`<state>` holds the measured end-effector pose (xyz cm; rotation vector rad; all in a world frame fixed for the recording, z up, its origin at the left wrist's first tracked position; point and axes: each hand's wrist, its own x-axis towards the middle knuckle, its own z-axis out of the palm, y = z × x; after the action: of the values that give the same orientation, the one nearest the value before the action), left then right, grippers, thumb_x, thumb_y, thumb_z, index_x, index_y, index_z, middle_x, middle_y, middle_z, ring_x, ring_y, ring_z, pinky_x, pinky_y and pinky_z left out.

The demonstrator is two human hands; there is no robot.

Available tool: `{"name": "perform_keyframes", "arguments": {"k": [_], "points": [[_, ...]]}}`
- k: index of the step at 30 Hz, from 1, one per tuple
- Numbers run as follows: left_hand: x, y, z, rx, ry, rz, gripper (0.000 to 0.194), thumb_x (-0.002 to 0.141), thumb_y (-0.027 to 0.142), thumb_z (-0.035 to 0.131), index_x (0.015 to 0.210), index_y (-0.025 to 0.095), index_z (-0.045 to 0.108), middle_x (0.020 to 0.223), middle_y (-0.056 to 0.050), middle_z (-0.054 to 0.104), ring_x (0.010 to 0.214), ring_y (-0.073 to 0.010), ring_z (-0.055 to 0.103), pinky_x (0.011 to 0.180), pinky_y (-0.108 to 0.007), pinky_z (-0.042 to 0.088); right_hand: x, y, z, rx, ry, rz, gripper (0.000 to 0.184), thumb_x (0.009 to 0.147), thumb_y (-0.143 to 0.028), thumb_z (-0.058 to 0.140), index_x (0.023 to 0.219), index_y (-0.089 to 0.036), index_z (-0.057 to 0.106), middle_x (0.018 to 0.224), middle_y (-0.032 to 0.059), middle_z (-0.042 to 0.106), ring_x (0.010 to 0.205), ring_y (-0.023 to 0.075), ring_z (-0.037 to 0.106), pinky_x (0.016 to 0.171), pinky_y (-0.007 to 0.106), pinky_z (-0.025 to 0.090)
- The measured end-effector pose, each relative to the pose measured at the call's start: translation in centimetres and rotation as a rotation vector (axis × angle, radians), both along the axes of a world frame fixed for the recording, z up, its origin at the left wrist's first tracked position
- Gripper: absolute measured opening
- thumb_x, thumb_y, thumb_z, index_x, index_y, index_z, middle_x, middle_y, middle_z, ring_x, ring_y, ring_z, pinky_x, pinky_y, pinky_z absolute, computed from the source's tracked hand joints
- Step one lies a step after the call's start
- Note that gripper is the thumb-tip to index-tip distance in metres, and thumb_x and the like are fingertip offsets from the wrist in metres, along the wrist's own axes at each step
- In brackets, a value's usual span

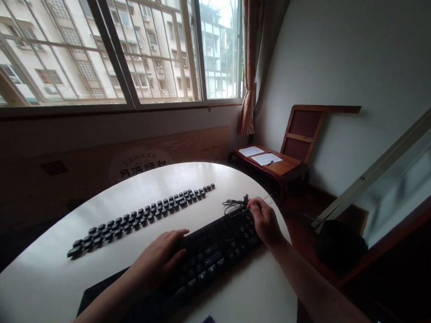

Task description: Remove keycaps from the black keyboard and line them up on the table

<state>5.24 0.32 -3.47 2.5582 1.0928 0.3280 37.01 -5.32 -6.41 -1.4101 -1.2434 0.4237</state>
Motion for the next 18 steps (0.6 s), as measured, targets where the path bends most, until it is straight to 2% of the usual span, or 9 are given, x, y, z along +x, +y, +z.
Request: {"name": "perform_keyframes", "arguments": {"k": [2, 4, 8, 12, 15, 18], "points": [[0.0, -0.1, 0.2, 0.002, -0.002, 0.002, 0.041, 0.092, 0.035, 0.047, 0.13, 0.022, 0.053, 0.126, -0.011, 0.062, 0.116, -0.0277, 0.057, 0.101, -0.044, 0.045, -0.8, -0.4, 0.7, 0.091, -0.117, -0.039, 0.031, 0.097, -0.045, 0.039, 0.081, -0.022, 0.053, 0.056, -0.0033, 0.042, 0.048, 0.0145, 0.039, 0.048, 0.027, 0.031], [0.1, -0.2, 0.3, 0.014, -0.027, 0.008, 0.04, 0.093, 0.038, 0.046, 0.13, 0.023, 0.054, 0.126, -0.01, 0.062, 0.116, -0.0276, 0.057, 0.1, -0.044, 0.046, -1.8, -0.7, 1.4, 0.159, -0.233, 0.011, 0.028, 0.098, -0.039, 0.041, 0.082, -0.022, 0.056, 0.06, -0.0014, 0.049, 0.051, 0.0151, 0.044, 0.052, 0.027, 0.035], [0.2, -0.5, 0.8, 0.06, -0.103, 0.002, 0.039, 0.095, 0.042, 0.044, 0.127, 0.024, 0.057, 0.126, -0.01, 0.063, 0.115, -0.0276, 0.058, 0.099, -0.043, 0.048, -4.2, -1.2, 3.3, 0.192, -0.37, 0.297, 0.021, 0.096, -0.03, 0.045, 0.085, -0.021, 0.06, 0.064, -0.0001, 0.057, 0.054, 0.0146, 0.05, 0.055, 0.026, 0.039], [0.2, -0.9, 1.6, 0.107, -0.172, -0.037, 0.036, 0.095, 0.043, 0.043, 0.122, 0.025, 0.059, 0.124, -0.009, 0.063, 0.113, -0.0276, 0.058, 0.098, -0.041, 0.049, -6.8, -1.3, 5.0, 0.195, -0.502, 0.564, 0.015, 0.092, -0.023, 0.05, 0.09, -0.02, 0.064, 0.062, -0.002, 0.057, 0.051, 0.0115, 0.048, 0.053, 0.022, 0.038], [0.2, -1.2, 2.1, 0.098, -0.223, -0.06, 0.034, 0.095, 0.045, 0.042, 0.118, 0.025, 0.059, 0.12, -0.009, 0.064, 0.11, -0.0271, 0.059, 0.096, -0.039, 0.05, -8.5, -0.5, 6.1, 0.258, -0.584, 0.686, 0.014, 0.089, -0.021, 0.053, 0.092, -0.02, 0.066, 0.061, -0.0029, 0.058, 0.05, 0.0101, 0.048, 0.053, 0.02, 0.039], [0.1, -1.3, 2.2, 0.052, -0.271, -0.065, 0.033, 0.098, 0.046, 0.037, 0.109, 0.024, 0.059, 0.114, -0.01, 0.064, 0.104, -0.0258, 0.06, 0.092, -0.038, 0.051, -10.0, 0.9, 6.6, 0.301, -0.565, 0.754, 0.014, 0.088, -0.021, 0.053, 0.092, -0.019, 0.066, 0.062, -0.0028, 0.059, 0.051, 0.0098, 0.049, 0.053, 0.019, 0.04]]}}
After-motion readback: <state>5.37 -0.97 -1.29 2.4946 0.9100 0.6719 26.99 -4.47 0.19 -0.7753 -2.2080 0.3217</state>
